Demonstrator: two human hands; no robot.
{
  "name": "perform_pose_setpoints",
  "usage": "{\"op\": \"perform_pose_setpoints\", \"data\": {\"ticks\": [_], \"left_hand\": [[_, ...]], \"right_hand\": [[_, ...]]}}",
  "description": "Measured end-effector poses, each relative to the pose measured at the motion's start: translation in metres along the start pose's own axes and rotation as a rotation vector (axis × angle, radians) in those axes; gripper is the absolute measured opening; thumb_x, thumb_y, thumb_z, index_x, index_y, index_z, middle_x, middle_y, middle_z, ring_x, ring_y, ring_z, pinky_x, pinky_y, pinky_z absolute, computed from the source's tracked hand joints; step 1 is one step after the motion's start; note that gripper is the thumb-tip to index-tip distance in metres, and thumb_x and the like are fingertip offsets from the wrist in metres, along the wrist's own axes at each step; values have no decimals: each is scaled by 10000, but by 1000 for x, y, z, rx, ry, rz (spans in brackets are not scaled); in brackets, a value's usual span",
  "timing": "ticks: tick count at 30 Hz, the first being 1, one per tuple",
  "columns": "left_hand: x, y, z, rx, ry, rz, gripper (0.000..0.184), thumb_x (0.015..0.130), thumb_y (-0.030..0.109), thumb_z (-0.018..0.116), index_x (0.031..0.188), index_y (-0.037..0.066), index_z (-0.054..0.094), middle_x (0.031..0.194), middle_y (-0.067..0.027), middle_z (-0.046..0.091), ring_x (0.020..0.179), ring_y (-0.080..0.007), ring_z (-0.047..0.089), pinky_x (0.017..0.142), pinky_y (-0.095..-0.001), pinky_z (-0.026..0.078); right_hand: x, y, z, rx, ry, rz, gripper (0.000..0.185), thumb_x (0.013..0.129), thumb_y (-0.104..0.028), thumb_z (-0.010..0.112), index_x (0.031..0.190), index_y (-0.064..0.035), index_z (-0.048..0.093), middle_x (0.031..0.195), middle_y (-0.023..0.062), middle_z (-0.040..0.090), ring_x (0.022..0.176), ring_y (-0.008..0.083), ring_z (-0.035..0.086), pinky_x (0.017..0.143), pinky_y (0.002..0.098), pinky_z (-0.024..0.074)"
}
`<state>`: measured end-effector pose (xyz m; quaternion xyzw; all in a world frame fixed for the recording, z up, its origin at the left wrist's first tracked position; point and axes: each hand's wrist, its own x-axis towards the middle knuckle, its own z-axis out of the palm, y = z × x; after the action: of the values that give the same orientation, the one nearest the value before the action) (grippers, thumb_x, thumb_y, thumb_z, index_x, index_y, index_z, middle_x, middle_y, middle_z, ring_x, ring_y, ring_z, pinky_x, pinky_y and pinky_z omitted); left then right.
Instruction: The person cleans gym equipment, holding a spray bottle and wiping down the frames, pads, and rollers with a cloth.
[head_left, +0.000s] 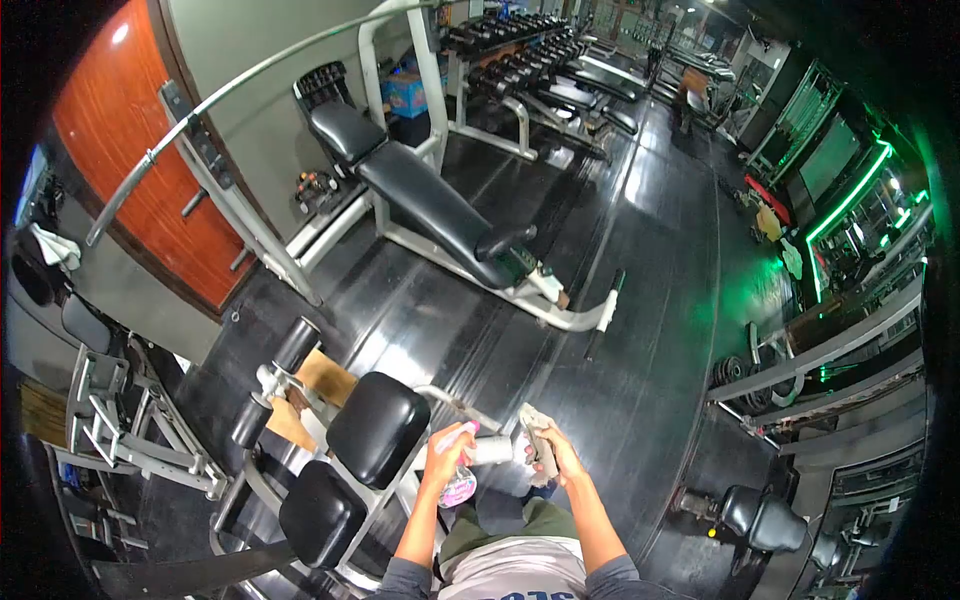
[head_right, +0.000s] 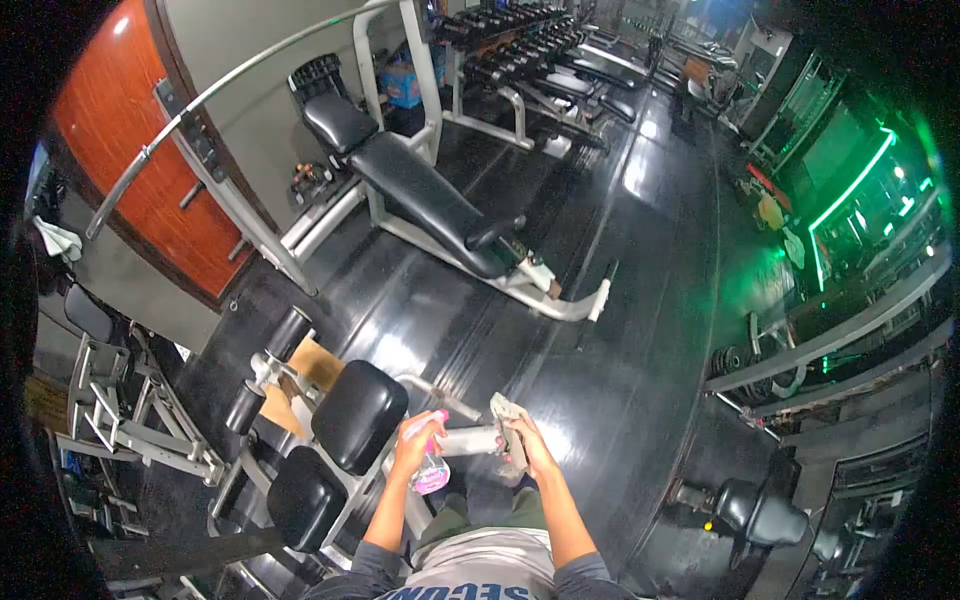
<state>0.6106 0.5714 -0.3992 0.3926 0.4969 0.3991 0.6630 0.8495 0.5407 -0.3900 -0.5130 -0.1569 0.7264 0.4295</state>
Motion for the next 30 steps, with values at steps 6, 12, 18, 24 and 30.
{"op": "perform_pose_setpoints", "data": {"ticks": [6, 12, 18, 24, 30], "left_hand": [[26, 10, 56, -10, 62, 38, 228, 894, 206, 633, 937, -12, 687, 748, -62, 654, 532, -138, 610, 502, -276, 465], [58, 21, 148, 28, 170, 91, 234, 897, 207, 605, 903, -18, 668, 769, -77, 660, 453, -148, 572, 429, -282, 435], [88, 33, 229, 20, 195, 209, 243, 921, 217, 603, 924, -17, 669, 786, -80, 657, 438, -136, 545, 422, -276, 423], [107, 49, 254, 20, 256, 276, 199, 901, 163, 589, 901, -24, 655, 774, -74, 652, 445, -147, 560, 435, -280, 440], [123, 64, 246, 7, 391, 295, 247, 917, 200, 584, 903, -38, 649, 757, -83, 650, 455, -147, 567, 455, -281, 456]], "right_hand": [[16, -55, -38, -133, -114, -77, 391, 885, -193, 589, 1255, -112, 493, 1073, 71, 648, 778, 135, 612, 502, 278, 484], [31, -137, -118, -146, -204, -61, 329, 899, -141, 562, 1213, -71, 492, 1045, 84, 635, 781, 148, 626, 517, 265, 529], [35, -195, -178, -116, -299, -146, 325, 992, -172, 501, 1296, -74, 438, 1087, 109, 630, 789, 181, 635, 577, 341, 583], [66, -229, -190, -69, -358, -153, 344, 1009, -187, 484, 1326, -66, 426, 1086, 121, 625, 763, 192, 632, 618, 382, 589], [97, -275, -166, -209, -420, -128, 370, 989, -248, 507, 1314, -76, 462, 1056, 81, 638, 731, 147, 624, 451, 269, 509]]}}
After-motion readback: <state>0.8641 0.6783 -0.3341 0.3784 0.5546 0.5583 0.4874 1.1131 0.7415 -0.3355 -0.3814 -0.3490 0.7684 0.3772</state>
